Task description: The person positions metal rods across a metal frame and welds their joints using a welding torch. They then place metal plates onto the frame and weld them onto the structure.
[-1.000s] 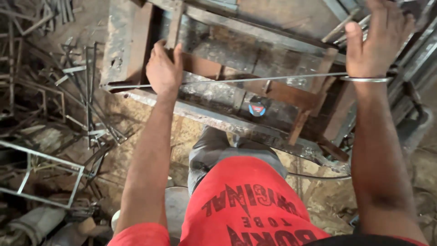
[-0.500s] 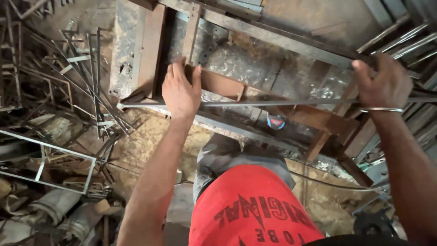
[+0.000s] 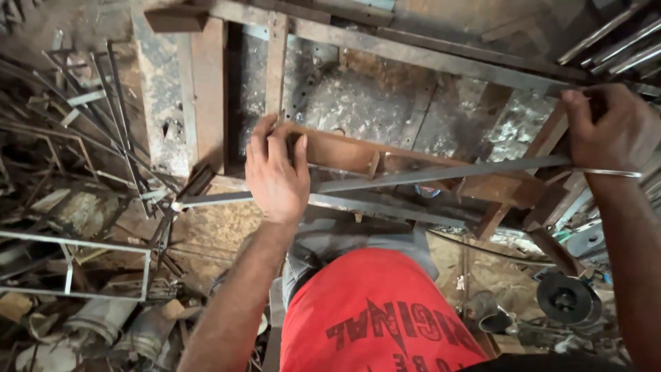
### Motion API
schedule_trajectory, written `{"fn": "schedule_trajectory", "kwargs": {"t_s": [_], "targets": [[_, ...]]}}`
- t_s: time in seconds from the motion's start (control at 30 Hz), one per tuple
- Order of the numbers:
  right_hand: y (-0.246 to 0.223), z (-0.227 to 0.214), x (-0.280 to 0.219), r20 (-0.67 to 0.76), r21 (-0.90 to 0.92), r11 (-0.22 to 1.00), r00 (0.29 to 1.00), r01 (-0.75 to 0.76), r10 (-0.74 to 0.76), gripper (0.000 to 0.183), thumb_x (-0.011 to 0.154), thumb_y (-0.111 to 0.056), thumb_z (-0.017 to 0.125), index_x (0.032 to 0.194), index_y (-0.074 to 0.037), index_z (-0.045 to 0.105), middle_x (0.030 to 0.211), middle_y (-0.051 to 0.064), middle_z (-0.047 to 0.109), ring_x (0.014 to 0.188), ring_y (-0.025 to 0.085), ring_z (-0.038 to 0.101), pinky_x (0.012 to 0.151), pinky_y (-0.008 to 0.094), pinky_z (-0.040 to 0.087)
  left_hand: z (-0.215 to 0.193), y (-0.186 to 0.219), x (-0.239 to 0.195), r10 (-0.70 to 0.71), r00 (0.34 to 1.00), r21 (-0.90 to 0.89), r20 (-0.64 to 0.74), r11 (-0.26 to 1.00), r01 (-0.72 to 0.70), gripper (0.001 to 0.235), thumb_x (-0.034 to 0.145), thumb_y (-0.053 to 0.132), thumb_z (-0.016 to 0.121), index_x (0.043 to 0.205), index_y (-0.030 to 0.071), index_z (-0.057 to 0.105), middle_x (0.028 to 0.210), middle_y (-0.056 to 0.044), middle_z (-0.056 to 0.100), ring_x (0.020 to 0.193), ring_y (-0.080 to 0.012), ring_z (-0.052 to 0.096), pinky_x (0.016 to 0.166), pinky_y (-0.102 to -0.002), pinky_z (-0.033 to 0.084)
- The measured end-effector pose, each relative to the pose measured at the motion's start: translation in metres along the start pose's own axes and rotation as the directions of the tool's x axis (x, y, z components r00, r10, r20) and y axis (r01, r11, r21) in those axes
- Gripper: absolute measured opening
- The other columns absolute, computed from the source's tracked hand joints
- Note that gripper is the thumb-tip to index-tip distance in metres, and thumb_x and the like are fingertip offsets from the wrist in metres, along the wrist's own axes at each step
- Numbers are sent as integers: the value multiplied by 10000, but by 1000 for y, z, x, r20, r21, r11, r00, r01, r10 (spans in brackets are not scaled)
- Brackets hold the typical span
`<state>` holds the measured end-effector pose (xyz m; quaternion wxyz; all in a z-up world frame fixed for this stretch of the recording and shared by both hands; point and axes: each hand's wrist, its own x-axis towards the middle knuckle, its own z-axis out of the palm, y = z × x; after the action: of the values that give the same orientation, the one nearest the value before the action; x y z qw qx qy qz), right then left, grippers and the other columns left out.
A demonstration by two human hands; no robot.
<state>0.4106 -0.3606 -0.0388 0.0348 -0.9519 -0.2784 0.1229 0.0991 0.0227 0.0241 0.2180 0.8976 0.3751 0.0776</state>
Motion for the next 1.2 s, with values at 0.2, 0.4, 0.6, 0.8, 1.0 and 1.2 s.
{"fn": "schedule_trajectory", "kwargs": {"t_s": [0.2,0.4,0.6,0.8,1.0,1.2], "targets": [[4,7,4,-70,-13,996,993,90,-91,375,1038,-427,697,940,-65,705,835,122,683,797,329,663,752,460,497,-3,-3,1,36,998,6,60,999,-36,228,1021,236,706,1191,88,676,1400,-118,589,1149,-377,593,976,-469,486],[-6,14,12,-163,-54,999,986,10,-18,464,1036,-497,709,897,-54,705,828,156,687,804,390,660,702,515,492,1,-9,-5,85,996,-55,-8,995,-86,291,1020,255,717,1240,71,669,1446,-140,565,1247,-376,564,1032,-490,429],[-52,19,14,-46,96,949,951,-300,306,594,983,-676,593,1040,-104,746,996,211,718,926,448,670,768,571,514,-3,6,-22,452,890,45,-51,892,-450,329,995,312,724,1243,103,666,1409,-124,578,1358,-323,511,1226,-564,226],[-106,18,7,-8,77,957,959,-281,282,683,926,-750,525,939,-100,736,899,166,740,881,392,699,734,538,527,48,50,-19,652,696,-98,302,747,-657,553,936,455,663,1341,80,633,1367,-144,609,1299,-330,525,1133,-524,316],[-116,10,7,-120,127,959,956,-252,267,614,879,-700,600,936,-105,741,868,167,737,832,394,701,678,539,528,57,53,-19,628,695,87,351,717,-692,531,957,460,623,1394,158,629,1284,-80,659,1191,-288,595,1116,-484,397],[-115,9,9,-118,135,959,957,-247,264,574,904,-652,606,956,-97,742,861,160,738,844,386,705,704,534,534,62,51,-18,639,694,118,332,701,-703,550,954,494,608,1389,158,626,1246,-81,667,1174,-294,606,1115,-491,395]]}}
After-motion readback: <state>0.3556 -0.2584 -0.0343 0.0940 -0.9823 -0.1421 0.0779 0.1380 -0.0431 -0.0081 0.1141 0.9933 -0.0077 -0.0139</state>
